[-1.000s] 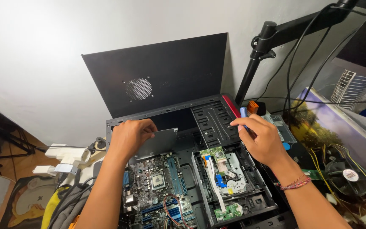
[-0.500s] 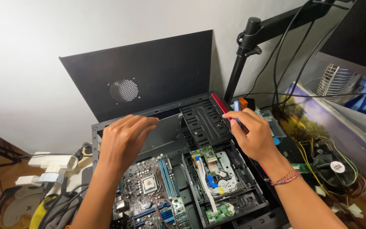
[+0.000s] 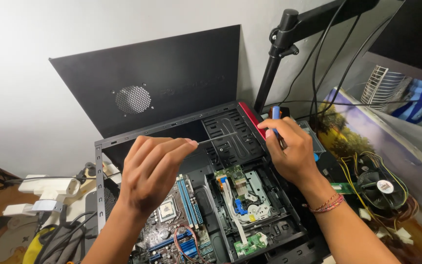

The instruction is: Installing an optical drive into a computer case and securing it with screws using a screwdriver.

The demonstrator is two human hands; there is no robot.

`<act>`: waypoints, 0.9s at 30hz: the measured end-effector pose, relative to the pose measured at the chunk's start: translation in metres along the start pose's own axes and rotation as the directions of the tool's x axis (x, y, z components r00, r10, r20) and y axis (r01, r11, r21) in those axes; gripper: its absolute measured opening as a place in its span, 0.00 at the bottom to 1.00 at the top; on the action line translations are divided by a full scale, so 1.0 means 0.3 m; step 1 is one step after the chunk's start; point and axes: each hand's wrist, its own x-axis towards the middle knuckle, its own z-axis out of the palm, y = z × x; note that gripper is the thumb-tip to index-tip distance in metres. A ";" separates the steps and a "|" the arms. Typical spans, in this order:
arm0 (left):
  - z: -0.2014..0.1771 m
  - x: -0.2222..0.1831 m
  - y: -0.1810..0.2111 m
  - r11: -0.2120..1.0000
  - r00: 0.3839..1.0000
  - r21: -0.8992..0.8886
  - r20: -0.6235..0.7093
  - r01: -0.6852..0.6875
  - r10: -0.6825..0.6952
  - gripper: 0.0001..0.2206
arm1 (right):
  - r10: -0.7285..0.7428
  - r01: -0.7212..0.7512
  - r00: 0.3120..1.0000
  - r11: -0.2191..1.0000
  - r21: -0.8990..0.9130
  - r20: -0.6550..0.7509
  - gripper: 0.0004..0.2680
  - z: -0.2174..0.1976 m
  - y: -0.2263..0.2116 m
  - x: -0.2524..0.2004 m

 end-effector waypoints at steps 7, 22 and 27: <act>0.040 -0.029 0.028 0.991 0.991 -0.028 0.003 -0.134 0.135 0.09 | 0.015 -0.016 1.000 0.999 0.037 0.006 0.06 0.011 0.050 -0.029; 0.107 -0.068 0.120 0.871 0.869 -0.026 0.060 -0.490 0.491 0.08 | 0.269 -0.341 0.935 0.858 0.385 0.229 0.13 0.037 0.110 -0.032; 0.107 -0.055 0.132 0.844 0.838 -0.034 0.101 -0.536 0.536 0.08 | 0.416 -0.544 0.838 0.589 0.597 0.353 0.08 0.042 0.123 -0.036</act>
